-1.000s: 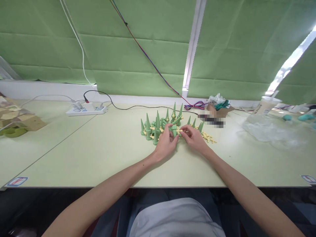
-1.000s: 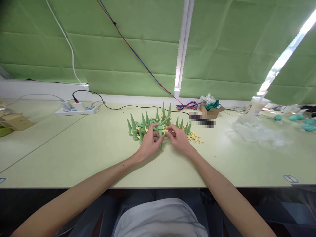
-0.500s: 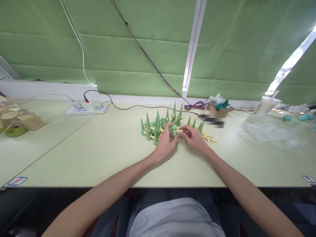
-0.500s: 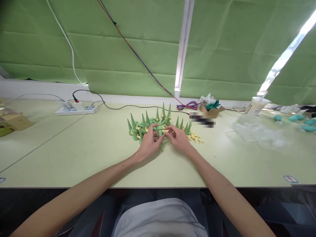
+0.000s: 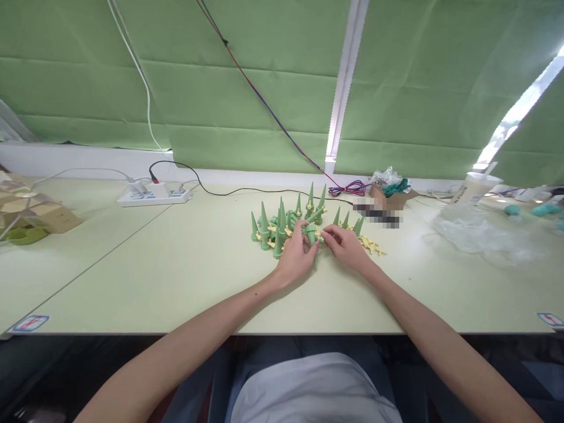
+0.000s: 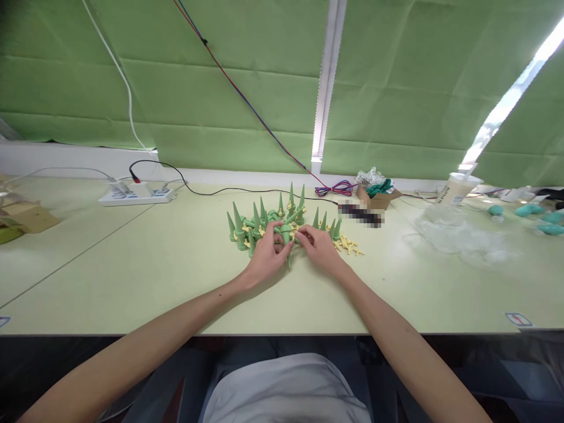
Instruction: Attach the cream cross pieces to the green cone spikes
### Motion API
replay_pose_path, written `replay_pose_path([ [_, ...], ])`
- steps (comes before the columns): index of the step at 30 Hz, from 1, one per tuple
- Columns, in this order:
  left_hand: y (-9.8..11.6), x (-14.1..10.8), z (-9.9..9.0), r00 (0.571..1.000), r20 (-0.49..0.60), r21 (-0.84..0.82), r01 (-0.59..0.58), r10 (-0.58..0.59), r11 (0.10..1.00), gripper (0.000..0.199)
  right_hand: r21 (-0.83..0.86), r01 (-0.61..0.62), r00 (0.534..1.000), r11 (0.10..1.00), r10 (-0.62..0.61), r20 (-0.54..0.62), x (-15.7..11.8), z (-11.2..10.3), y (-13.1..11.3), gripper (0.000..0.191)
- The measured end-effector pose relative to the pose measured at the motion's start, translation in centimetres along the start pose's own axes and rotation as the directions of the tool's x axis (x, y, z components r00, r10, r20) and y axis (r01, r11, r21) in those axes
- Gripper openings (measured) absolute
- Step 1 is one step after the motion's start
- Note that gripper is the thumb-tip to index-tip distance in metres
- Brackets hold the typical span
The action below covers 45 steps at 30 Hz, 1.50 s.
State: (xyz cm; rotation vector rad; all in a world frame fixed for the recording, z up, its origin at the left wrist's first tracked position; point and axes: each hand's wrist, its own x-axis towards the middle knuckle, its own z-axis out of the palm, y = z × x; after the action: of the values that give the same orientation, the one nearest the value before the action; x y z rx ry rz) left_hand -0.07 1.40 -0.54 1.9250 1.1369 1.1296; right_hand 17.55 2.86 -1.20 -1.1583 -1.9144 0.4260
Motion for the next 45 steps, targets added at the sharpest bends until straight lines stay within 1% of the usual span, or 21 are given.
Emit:
replay_pose_path([
  [8, 0.18, -0.04, -0.08, 1.000, -0.012, 0.000, 0.005, -0.005, 1.000, 0.047, 0.096, -0.015, 0.999, 0.995, 0.012, 0.030, 0.03, -0.20, 0.01, 0.023],
  [15, 0.14, -0.05, -0.03, 1.000, -0.004, 0.001, -0.002, 0.002, 1.000, 0.046, 0.032, -0.006, 1.000, 0.999, 0.006, 0.025, 0.09, -0.18, 0.18, 0.020],
  [22, 0.20, -0.02, -0.06, 1.000, 0.002, -0.003, -0.011, 0.011, 1.000, 0.047, -0.018, 0.003, 0.999, 1.000, -0.003, 0.033, -0.02, -0.22, 0.04, 0.026],
  [28, 0.17, -0.04, -0.05, 1.000, -0.015, 0.004, -0.012, 0.012, 1.000, 0.046, 0.010, 0.018, 0.999, 1.000, -0.019, 0.045, 0.03, -0.11, 0.26, 0.021],
  [32, 0.13, -0.06, -0.03, 1.000, -0.005, -0.002, -0.021, 0.021, 1.000, 0.046, 0.016, 0.020, 0.998, 1.000, -0.020, 0.052, 0.02, -0.18, 0.13, 0.020],
  [38, 0.00, -0.04, 0.02, 1.000, 0.010, -0.002, -0.022, 0.022, 1.000, 0.047, -0.001, 0.017, 0.997, 1.000, -0.017, 0.076, 0.04, -0.28, 0.03, 0.027],
  [42, 0.03, -0.04, 0.00, 1.000, 0.003, -0.005, -0.021, 0.021, 1.000, 0.048, -0.027, 0.017, 0.998, 0.999, -0.015, 0.069, 0.08, -0.20, 0.15, 0.034],
  [45, 0.10, -0.04, -0.03, 1.000, -0.002, -0.005, -0.016, 0.016, 1.000, 0.048, -0.009, 0.012, 0.998, 1.000, -0.011, 0.061, 0.04, -0.17, 0.11, 0.029],
])
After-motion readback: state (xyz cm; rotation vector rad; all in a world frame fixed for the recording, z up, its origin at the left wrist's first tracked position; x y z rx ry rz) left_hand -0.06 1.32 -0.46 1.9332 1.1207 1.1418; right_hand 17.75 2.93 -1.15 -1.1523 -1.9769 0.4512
